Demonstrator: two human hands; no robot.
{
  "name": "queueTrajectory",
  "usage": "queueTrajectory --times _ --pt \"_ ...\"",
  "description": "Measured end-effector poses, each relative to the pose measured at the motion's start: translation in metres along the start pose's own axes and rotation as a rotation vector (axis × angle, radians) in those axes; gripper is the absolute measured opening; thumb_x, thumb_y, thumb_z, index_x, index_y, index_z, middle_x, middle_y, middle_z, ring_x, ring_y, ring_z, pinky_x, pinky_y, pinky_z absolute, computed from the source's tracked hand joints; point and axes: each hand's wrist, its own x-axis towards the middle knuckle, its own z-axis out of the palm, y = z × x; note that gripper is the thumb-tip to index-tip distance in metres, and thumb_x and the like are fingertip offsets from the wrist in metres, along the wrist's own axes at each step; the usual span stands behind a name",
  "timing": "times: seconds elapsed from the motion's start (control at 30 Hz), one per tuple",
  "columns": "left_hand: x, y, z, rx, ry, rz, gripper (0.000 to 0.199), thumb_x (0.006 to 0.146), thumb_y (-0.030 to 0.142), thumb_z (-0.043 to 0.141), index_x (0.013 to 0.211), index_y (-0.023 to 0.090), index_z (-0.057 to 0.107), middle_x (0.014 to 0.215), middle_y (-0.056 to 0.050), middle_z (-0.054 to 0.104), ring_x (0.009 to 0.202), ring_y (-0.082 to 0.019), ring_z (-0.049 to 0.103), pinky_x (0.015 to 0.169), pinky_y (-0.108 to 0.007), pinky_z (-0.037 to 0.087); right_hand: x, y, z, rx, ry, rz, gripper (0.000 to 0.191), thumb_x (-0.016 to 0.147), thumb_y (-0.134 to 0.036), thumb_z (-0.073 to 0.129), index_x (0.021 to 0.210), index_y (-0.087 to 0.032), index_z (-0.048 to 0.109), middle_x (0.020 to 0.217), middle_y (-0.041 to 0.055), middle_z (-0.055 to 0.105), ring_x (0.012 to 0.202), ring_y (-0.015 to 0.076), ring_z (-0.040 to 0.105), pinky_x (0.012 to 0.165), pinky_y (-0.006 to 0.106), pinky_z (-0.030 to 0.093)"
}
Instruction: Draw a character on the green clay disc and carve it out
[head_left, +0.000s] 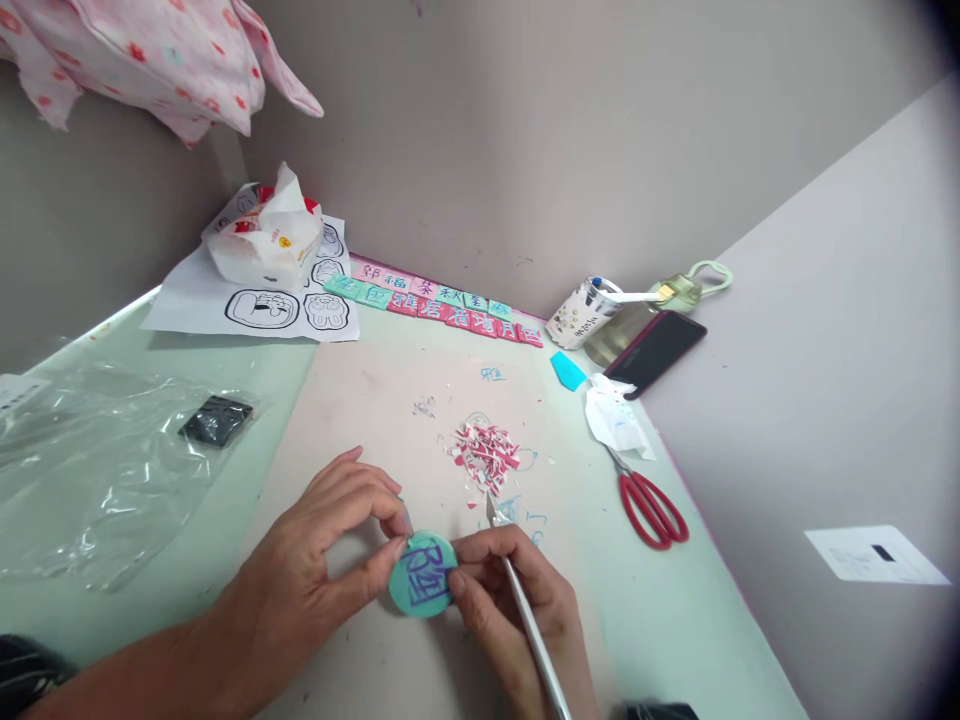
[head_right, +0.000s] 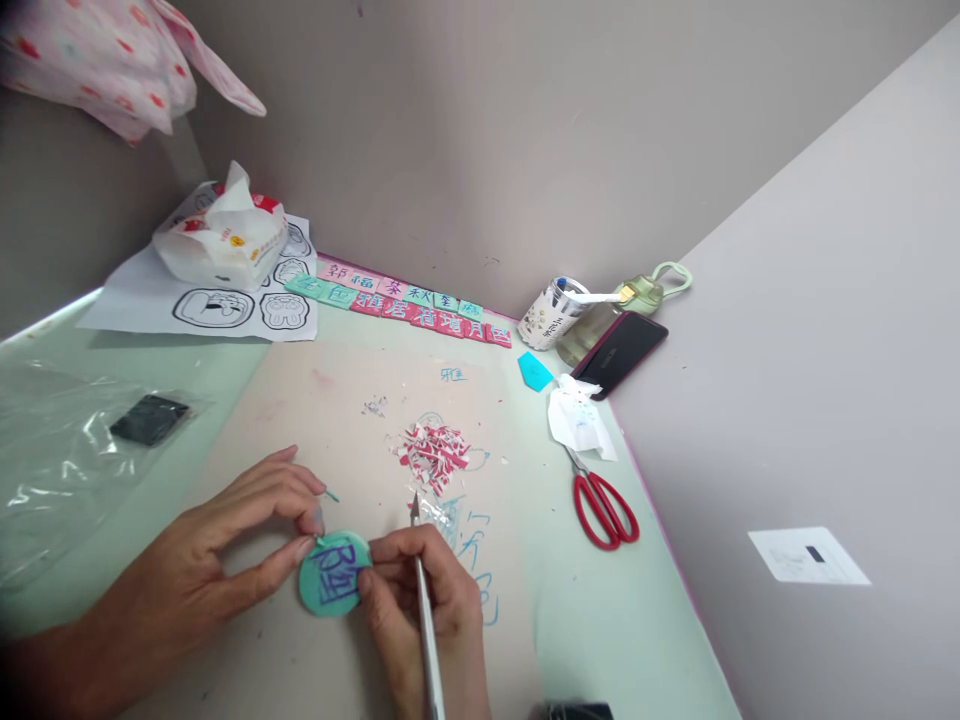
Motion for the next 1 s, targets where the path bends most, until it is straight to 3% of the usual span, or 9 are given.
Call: queueTrajectory --times 0.27,0.47,0.67,0.87,1.0 --pt "-0.004 -0.003 0.0 -0.02 -0.005 0.036 0.012 0.096 0.017 0.054 0.102 0.027 0.054 0.102 0.001 0.072 0.105 -0.017 0.067 0.119 -0.042 0.039 0.001 -0.002 -0.001 0.008 0.062 -0.023 0.025 0.083 -0.042 0.08 0.085 -0.02 0.07 0.069 0.0012 0.067 0.059 0.0135 0.06 0.053 0.021 0.049" --pt "-0.008 0.007 0.009 -0.147 0.106 -0.034 0.013 0.101 0.018 0.047 0.103 0.028 0.054 0.111 0.0 0.064 0.119 -0.016 0.056 0.113 -0.032 0.038 0.004 -0.002 -0.004 0.03 0.069 -0.014 0.025 0.081 -0.04 0.083 0.084 -0.019 0.07 0.073 0.002 0.069 0.064 0.0139 0.062 0.057 0.021 0.05" --pt "-0.011 0.013 0.009 -0.256 0.03 -0.102 0.017 0.104 0.023 0.04 0.104 0.028 0.056 0.096 0.0 0.067 0.091 -0.017 0.063 0.079 -0.027 0.051 0.006 0.0 -0.003 0.176 0.051 0.04 0.026 0.079 -0.037 0.086 0.083 -0.02 0.068 0.074 0.0007 0.07 0.067 0.013 0.063 0.063 0.021 0.051" --pt "-0.012 0.016 0.008 -0.298 0.005 -0.184 0.022 0.107 0.032 0.034 0.102 0.028 0.055 0.09 0.0 0.066 0.083 -0.016 0.064 0.073 -0.024 0.053 0.007 -0.003 -0.002 0.242 0.008 0.069 0.027 0.077 -0.036 0.088 0.081 -0.02 0.067 0.073 0.0 0.07 0.066 0.0135 0.064 0.063 0.022 0.051" --pt "-0.012 0.016 0.008 -0.305 0.001 -0.228 0.024 0.106 0.037 0.033 0.099 0.027 0.053 0.086 0.0 0.065 0.078 -0.017 0.064 0.068 -0.024 0.054 0.007 -0.004 -0.001 0.268 0.067 0.089 0.028 0.075 -0.037 0.088 0.082 -0.021 0.066 0.077 0.0006 0.072 0.069 0.014 0.065 0.065 0.023 0.051"
